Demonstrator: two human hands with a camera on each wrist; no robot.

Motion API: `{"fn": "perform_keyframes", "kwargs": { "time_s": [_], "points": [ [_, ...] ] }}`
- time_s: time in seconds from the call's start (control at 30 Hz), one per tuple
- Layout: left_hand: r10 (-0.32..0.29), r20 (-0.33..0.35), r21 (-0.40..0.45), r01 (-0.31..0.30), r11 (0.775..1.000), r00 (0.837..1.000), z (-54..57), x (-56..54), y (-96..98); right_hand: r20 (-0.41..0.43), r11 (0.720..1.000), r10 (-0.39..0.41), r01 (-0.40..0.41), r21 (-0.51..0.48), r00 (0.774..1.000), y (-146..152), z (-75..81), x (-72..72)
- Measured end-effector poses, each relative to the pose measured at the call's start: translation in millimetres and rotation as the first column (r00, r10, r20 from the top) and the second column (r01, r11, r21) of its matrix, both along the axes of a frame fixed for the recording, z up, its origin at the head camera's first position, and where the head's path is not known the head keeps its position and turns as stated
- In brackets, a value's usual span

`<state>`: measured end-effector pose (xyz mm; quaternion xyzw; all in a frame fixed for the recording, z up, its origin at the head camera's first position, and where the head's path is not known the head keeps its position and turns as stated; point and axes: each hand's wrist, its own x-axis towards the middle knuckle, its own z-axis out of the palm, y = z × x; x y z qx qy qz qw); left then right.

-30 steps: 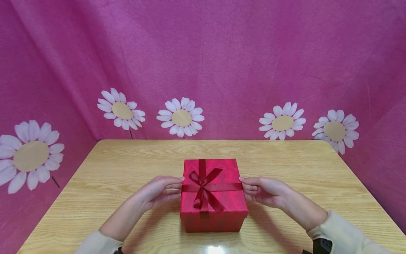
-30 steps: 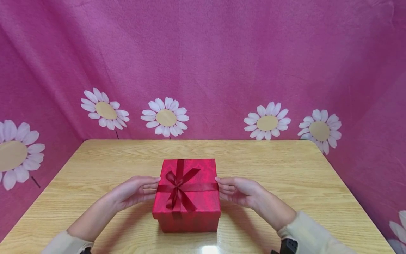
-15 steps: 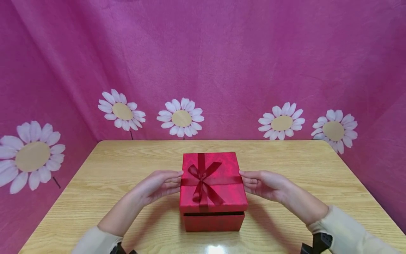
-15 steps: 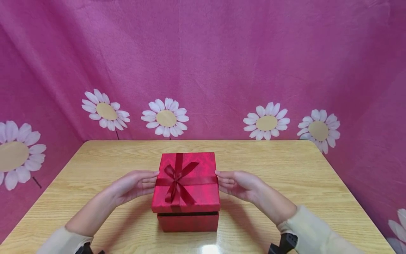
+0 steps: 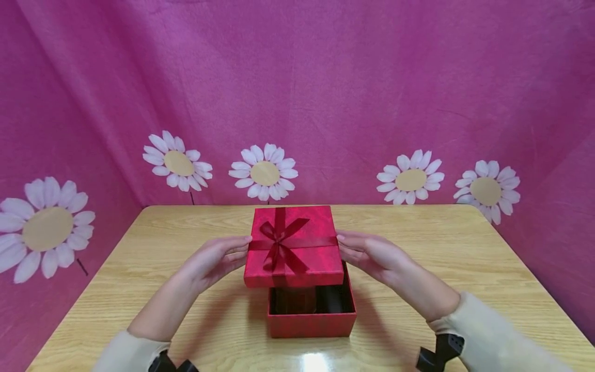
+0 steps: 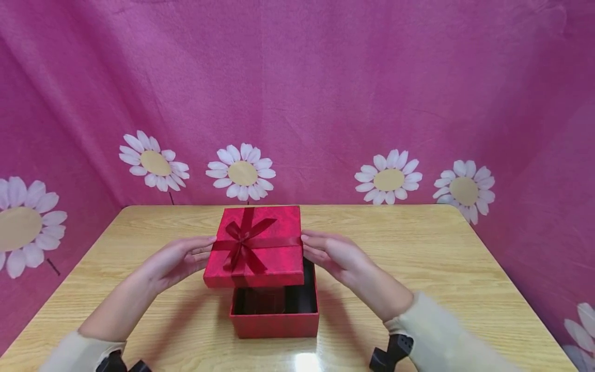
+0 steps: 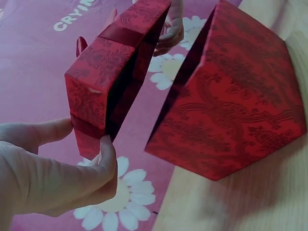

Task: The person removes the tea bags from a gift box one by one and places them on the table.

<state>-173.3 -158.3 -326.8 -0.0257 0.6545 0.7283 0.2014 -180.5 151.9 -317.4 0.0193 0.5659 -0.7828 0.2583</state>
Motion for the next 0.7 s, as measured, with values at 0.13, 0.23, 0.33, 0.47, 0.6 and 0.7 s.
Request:
{"fn": "perform_keyframes", "kwargs": {
  "time_s": [0.13, 0.23, 0.33, 0.47, 0.6, 0.7],
  "points": [
    [0.018, -0.02, 0.017, -0.017, 1.0, 1.0, 1.4, -0.3, -11.6, -0.039, 0.996, -0.025, 0.028, 0.083, 0.999, -16, 4.6, 0.3],
    [0.038, -0.037, 0.025, -0.037, 0.999, 0.999, -1.4, -1.0, -21.4, -0.067, 0.992, -0.042, 0.049, 0.112, 0.997, -29, 6.2, 0.3],
    [0.066, -0.042, 0.017, -0.066, 0.998, 0.997, -4.2, -1.2, -32.4, -0.096, 0.988, -0.062, 0.075, 0.137, 0.993, -42, 5.4, -0.9],
    [0.089, -0.049, 0.003, -0.089, 0.996, 0.995, -7.8, 0.3, -48.7, -0.136, 0.982, -0.098, 0.118, 0.148, 0.986, -63, 1.4, -2.5],
    [0.121, -0.054, -0.011, -0.122, 0.992, 0.991, -10.6, 3.0, -65.3, -0.183, 0.978, -0.14, 0.165, 0.128, 0.973, -84, -4.4, -1.5],
    [0.154, -0.058, -0.014, -0.155, 0.988, 0.986, -12.1, 4.1, -77.1, -0.209, 0.974, -0.161, 0.19, 0.124, 0.965, -100, -7.9, 0.5]
  ]
}}
